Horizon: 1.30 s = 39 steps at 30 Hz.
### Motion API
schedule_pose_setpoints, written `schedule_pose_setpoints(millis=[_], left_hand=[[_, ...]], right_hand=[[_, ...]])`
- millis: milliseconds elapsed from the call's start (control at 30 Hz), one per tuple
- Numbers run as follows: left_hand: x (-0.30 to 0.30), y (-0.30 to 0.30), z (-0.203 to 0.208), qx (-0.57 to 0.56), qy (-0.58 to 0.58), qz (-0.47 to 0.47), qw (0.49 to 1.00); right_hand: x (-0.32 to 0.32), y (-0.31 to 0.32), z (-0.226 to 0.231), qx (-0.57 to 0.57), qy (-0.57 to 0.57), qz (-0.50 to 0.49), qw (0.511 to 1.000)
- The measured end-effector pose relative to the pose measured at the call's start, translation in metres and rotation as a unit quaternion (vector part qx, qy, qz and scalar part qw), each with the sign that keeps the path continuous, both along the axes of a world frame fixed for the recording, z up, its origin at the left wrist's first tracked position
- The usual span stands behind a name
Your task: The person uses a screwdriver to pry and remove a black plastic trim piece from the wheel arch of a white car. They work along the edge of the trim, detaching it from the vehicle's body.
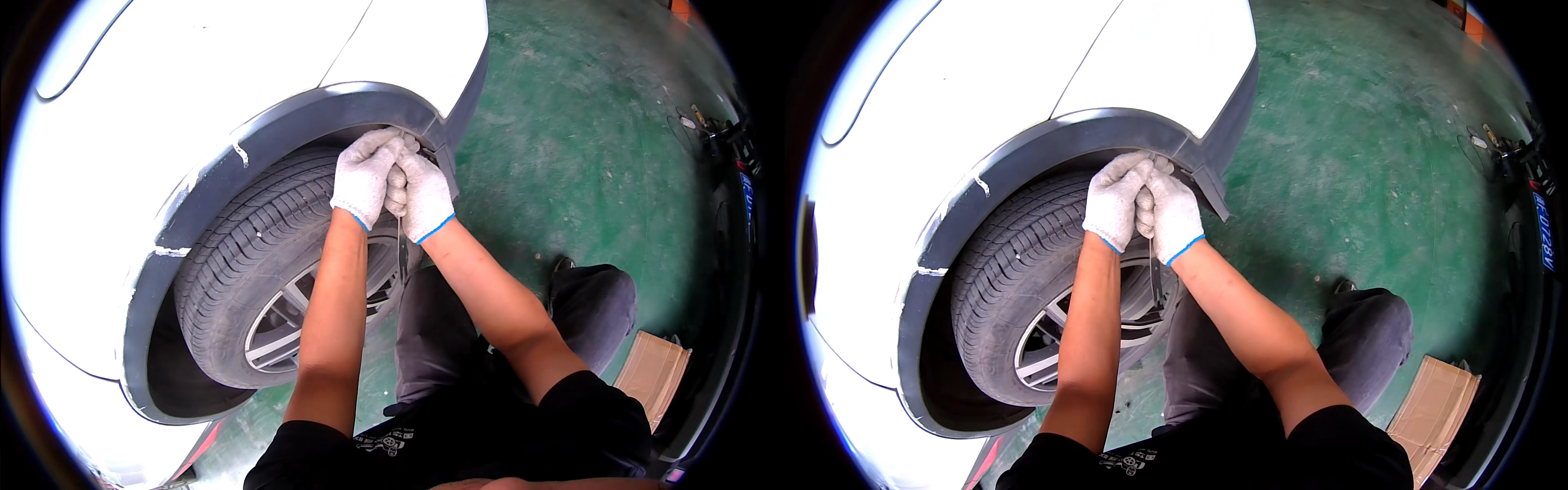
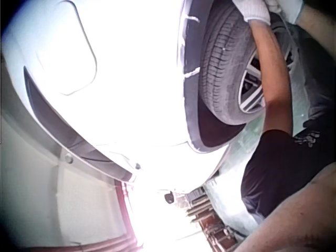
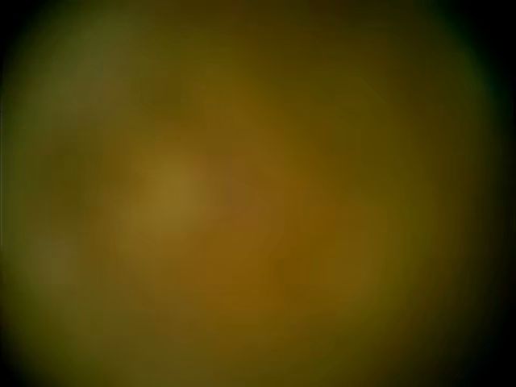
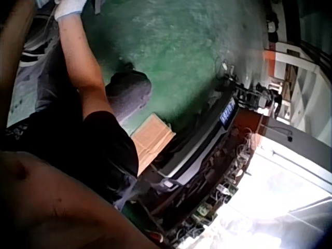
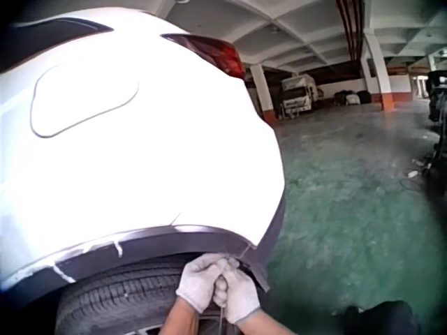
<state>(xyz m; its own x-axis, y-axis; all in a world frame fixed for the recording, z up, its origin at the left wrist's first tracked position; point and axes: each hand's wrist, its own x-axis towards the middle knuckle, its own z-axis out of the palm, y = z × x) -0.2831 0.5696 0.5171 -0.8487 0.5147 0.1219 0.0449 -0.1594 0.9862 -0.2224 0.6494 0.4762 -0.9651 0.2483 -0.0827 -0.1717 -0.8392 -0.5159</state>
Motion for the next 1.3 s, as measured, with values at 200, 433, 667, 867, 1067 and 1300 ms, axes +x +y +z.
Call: schedule_pose_setpoints(millis=[200,433,667,867,1067,1300], left_hand=[[0.001,-0.001,0.003,-0.027,-0.024,-0.007,0.999],[-0.005,-0.002,-0.006,0.000,-0.019,-0.015,1.000],[0.002,-0.010,0.002,-0.065,-0.045,-0.037,0.996],[0.003,-0.002,-0.006,-0.007,-0.015,-0.025,1.000],[-0.009,0.002,-0.019,0.005,0.034,-0.051,0.998],[0.013,-0.001,-0.004,0.018,0.094,0.027,0.995]], right_hand=[[-0.008,-0.009,-0.008,-0.029,0.004,-0.051,0.998],[-0.014,-0.020,-0.012,-0.022,0.000,-0.081,0.996],[-0.004,-0.027,-0.010,-0.014,0.009,-0.126,0.992],[-0.006,-0.029,-0.011,-0.033,-0.002,-0.129,0.991],[-0.008,-0.024,-0.014,-0.006,0.011,-0.163,0.987],[0.004,-0.017,0.000,0.012,0.019,-0.106,0.994]])
